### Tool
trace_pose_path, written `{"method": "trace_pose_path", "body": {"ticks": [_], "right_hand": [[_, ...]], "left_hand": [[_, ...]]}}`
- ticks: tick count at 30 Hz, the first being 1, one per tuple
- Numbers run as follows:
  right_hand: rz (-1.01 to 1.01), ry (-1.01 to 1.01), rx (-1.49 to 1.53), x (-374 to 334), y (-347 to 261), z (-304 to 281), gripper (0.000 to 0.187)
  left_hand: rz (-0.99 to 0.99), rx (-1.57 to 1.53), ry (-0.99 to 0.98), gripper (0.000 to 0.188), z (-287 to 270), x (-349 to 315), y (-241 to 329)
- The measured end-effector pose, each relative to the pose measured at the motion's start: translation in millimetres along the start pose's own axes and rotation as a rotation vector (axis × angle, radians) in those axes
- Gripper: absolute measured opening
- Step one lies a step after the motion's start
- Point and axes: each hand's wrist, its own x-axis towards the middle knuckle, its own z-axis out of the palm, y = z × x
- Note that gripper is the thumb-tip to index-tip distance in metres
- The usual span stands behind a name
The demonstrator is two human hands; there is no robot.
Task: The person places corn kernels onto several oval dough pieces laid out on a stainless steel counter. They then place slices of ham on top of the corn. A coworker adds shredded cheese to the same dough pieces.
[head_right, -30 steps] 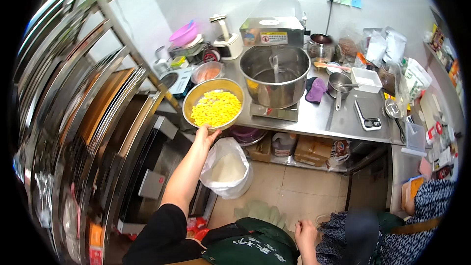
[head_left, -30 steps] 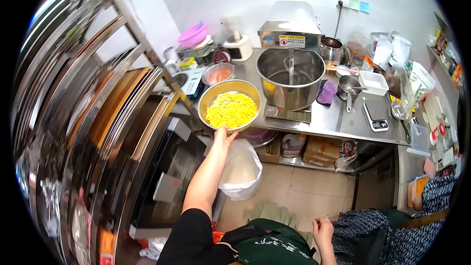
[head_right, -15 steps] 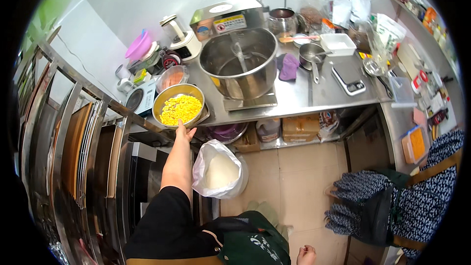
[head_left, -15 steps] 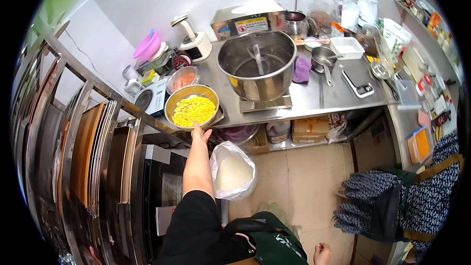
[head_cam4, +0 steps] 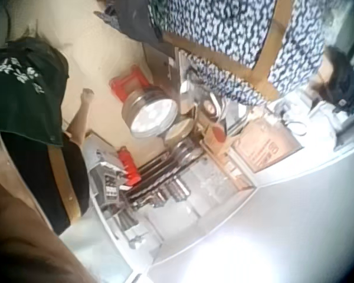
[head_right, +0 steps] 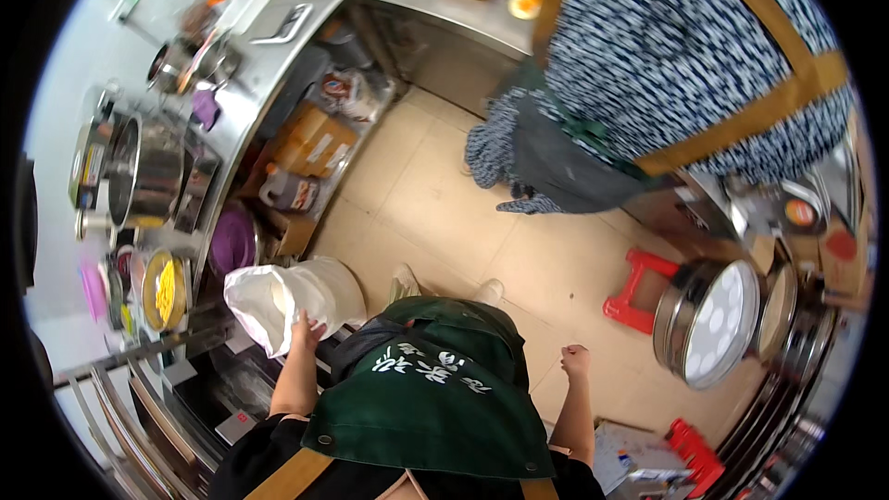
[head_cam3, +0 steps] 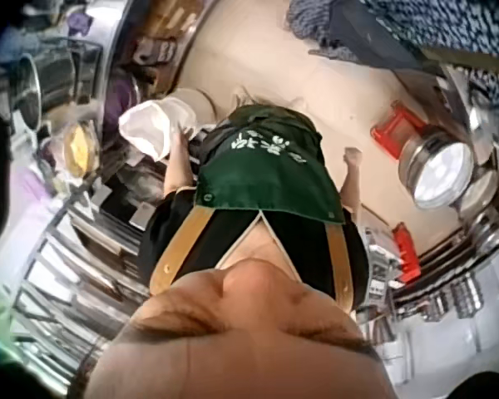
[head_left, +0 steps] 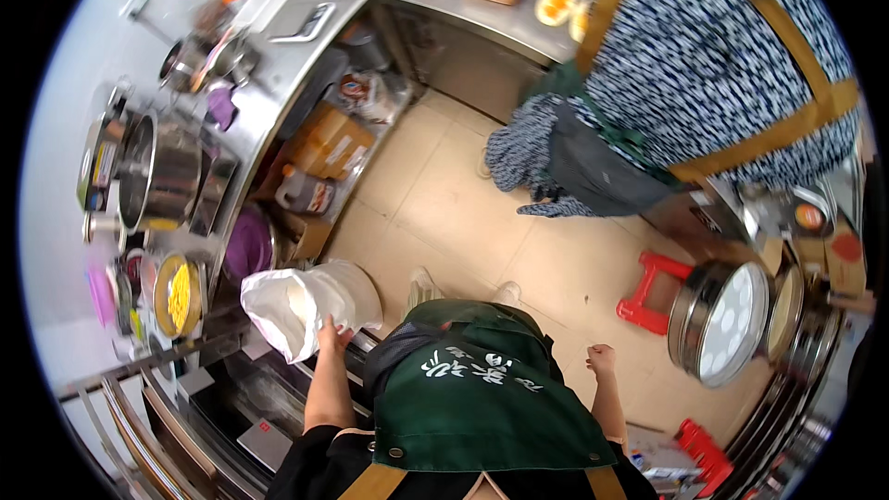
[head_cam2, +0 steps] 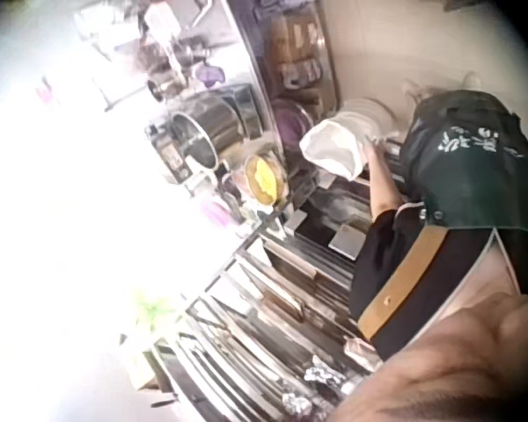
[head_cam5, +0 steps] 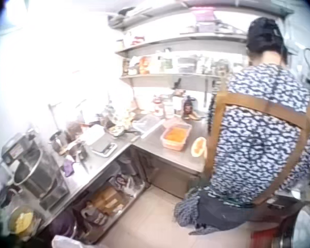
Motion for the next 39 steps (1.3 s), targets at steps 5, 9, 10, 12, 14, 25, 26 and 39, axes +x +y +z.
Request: {"method": "trace_pose_path", "body": {"ticks": [5,9,10,12,14,25,26,39], "right_hand": [[0.413,0.085,0.246,5.7,98.9,-49.2,0.028],[0.085,0.225,-0.252,18.8,148.7,-53.0,0.039],[0.028,0.172,-0.12,19.0,142.5,-50.6,0.041],[0.145,-0.085,0.532,-2.2,97.8,-64.4,0.046],[0.288,-0.227,1.082,-10.6,63.4,-75.3,0.05],[0.042,0.028,-0.575,-0.1,11.8,7.4,0.052],[0.011,-0.003,-0.495,8.3,-1.6,17.0,0.053],[-1.031,0.107,-0.117,-52.3,-501.7,162.5,0.03]], "left_hand": [[-0.024,0.248,-0.226,0.053,79.8,-52.4,-3.7],[0.13,0.468,-0.407,0.049,139.1,-98.9,29.5],[0.18,0.498,-0.432,0.048,148.0,-110.3,40.4],[0.24,0.596,-0.539,0.045,165.4,-141.2,67.8],[0.283,0.599,-0.738,0.045,184.9,-170.6,102.5],[0.891,1.086,-0.858,0.037,237.0,-117.3,187.3],[0.963,1.017,-0.911,0.033,247.4,-122.8,197.0],[1.458,1.092,-0.81,0.021,252.3,-135.7,444.1]]}}
